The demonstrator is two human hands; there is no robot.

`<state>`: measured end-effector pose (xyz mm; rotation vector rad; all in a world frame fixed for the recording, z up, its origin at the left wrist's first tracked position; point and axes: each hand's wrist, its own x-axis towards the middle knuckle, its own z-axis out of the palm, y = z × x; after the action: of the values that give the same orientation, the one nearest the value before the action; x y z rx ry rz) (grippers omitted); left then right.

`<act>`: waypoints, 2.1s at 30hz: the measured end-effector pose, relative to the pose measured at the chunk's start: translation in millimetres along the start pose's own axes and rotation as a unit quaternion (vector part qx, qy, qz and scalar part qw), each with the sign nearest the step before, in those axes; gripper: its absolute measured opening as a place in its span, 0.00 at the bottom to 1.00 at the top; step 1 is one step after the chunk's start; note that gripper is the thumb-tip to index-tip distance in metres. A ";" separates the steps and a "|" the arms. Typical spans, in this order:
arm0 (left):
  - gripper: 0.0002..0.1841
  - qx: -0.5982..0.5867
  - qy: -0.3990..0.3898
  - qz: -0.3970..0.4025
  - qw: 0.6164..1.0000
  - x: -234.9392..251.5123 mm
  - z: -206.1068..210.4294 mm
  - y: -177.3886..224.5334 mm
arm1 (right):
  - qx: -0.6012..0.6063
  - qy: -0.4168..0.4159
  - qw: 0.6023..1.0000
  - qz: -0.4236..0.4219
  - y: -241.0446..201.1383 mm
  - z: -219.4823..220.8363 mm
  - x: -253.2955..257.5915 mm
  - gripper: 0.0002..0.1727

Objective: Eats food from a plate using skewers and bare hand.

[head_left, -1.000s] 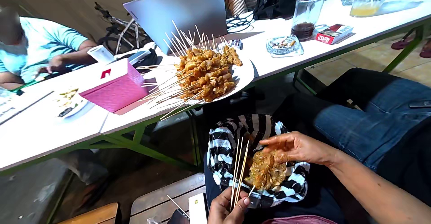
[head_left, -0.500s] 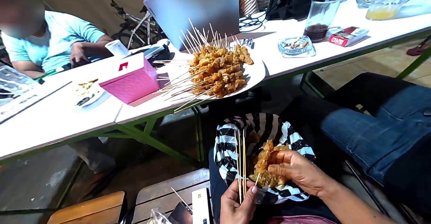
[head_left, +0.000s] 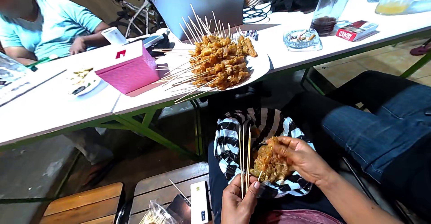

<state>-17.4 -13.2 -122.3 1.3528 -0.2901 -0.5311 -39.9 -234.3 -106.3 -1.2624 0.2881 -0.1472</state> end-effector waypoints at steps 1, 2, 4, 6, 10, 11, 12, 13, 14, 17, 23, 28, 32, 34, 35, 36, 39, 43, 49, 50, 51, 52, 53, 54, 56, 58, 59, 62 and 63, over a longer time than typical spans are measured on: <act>0.03 0.003 -0.005 -0.002 1.000 0.2 -0.9 -0.2 | 0.002 0.013 1.000 -0.016 -2.7 -4.3 3.4 0.10; 0.03 0.006 -0.011 -0.004 1.000 0.4 -1.7 -0.6 | 0.007 0.021 1.000 -0.021 -5.4 -7.1 5.9 0.09; 0.03 0.012 -0.019 -0.005 1.000 0.5 -2.8 -1.9 | 0.014 0.023 1.000 -0.011 -8.4 -8.3 7.9 0.06; 0.03 0.014 -0.019 -0.004 1.000 0.6 -3.8 -3.0 | 0.017 0.015 1.000 0.001 -9.0 -7.1 8.2 0.05; 0.03 0.026 -0.017 -0.006 0.999 1.5 -6.5 -0.9 | 0.012 0.006 1.000 0.020 -7.0 -3.1 10.4 0.05; 0.03 0.027 -0.016 -0.006 0.999 1.5 -6.9 -0.3 | 0.011 0.004 1.000 0.025 -6.8 -1.9 10.3 0.05; 0.03 0.028 -0.013 -0.005 1.000 1.7 -7.6 0.2 | 0.010 0.001 1.000 0.027 -7.3 -1.8 10.5 0.05; 0.03 0.029 -0.008 -0.002 1.000 2.2 -9.0 0.8 | 0.003 -0.004 1.000 0.023 -8.3 -3.4 11.7 0.05; 0.03 0.033 0.000 0.002 0.999 3.1 -11.1 1.6 | -0.022 -0.014 1.000 0.011 -9.7 -7.0 13.8 0.07; 0.04 0.057 0.029 0.018 0.998 5.1 -20.3 5.8 | -0.304 -0.042 0.948 -0.079 -7.2 -23.4 19.0 0.10; 0.03 0.073 0.041 0.019 0.996 7.5 -27.1 11.9 | -0.637 -0.156 0.712 -0.252 26.3 -25.0 18.3 0.03; 0.03 0.075 0.020 0.006 0.997 6.9 -34.4 16.1 | -0.360 -0.077 0.924 -0.105 1.2 -35.7 26.6 0.11; 0.03 0.068 -0.015 -0.012 0.998 6.4 -33.5 16.5 | -0.085 -0.043 0.995 -0.027 -10.7 -39.8 21.8 0.10; 0.03 0.069 -0.025 -0.015 0.997 6.3 -31.8 14.7 | -0.026 -0.038 0.999 -0.009 -11.4 -40.9 20.4 0.11; 0.03 0.070 -0.030 -0.019 0.997 6.0 -31.1 14.1 | -0.005 -0.037 0.999 -0.001 -11.5 -41.0 19.5 0.11; 0.03 0.071 -0.035 -0.022 0.997 5.7 -30.5 13.7 | 0.013 -0.034 0.999 0.004 -11.3 -40.7 18.8 0.11; 0.03 0.076 -0.058 -0.024 0.995 5.4 -31.0 12.5 | 0.047 -0.024 0.999 0.001 -10.8 -38.2 17.5 0.12; 0.03 0.089 -0.066 -0.022 0.994 5.2 -29.5 12.0 | 0.055 -0.005 0.998 -0.027 -9.7 -33.9 16.4 0.11; 0.03 0.085 -0.063 -0.034 0.994 5.7 -28.6 10.9 | 0.022 -0.005 0.997 -0.068 -7.6 -30.0 13.0 0.11; 0.03 0.083 -0.065 -0.034 0.994 5.7 -28.6 10.6 | 0.020 -0.005 0.997 -0.071 -6.5 -29.4 12.5 0.11; 0.02 0.081 -0.064 -0.034 0.994 5.7 -28.3 10.4 | 0.021 -0.004 0.997 -0.072 -5.0 -28.6 12.4 0.10; 0.02 0.079 -0.062 -0.034 0.994 5.8 -28.0 10.1 | 0.024 -0.001 0.997 -0.073 -3.9 -27.5 12.3 0.10; 0.02 0.077 -0.059 -0.034 0.995 5.9 -27.6 9.8 | 0.027 0.003 0.997 -0.074 -2.7 -26.4 12.0 0.10; 0.02 0.075 -0.055 -0.034 0.995 5.8 -27.2 9.7 | 0.028 0.005 0.997 -0.079 -1.7 -25.6 11.7 0.10; 0.02 0.074 -0.051 -0.034 0.995 6.0 -26.8 9.5 | 0.020 0.004 0.996 -0.090 -0.1 -24.3 10.7 0.09; 0.02 0.075 -0.049 -0.032 0.995 5.8 -26.7 9.7 | 0.015 -0.001 0.996 -0.093 0.2 -23.0 9.7 0.08; 0.02 0.073 -0.047 -0.031 0.996 5.9 -26.6 9.6 | 0.017 -0.001 0.996 -0.089 -0.7 -22.2 9.1 0.08; 0.02 0.064 -0.047 -0.026 0.996 6.2 -27.0 9.0 | 0.028 -0.002 0.997 -0.067 -2.9 -21.7 9.0 0.06; 0.02 0.061 -0.047 -0.026 0.997 6.2 -26.9 8.8 | 0.028 -0.003 0.998 -0.061 -3.7 -21.3 8.8 0.06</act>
<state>2.8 7.4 -119.9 1.4588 -0.3712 -0.6298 -37.5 -257.3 -109.8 -1.2252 0.2001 -0.2535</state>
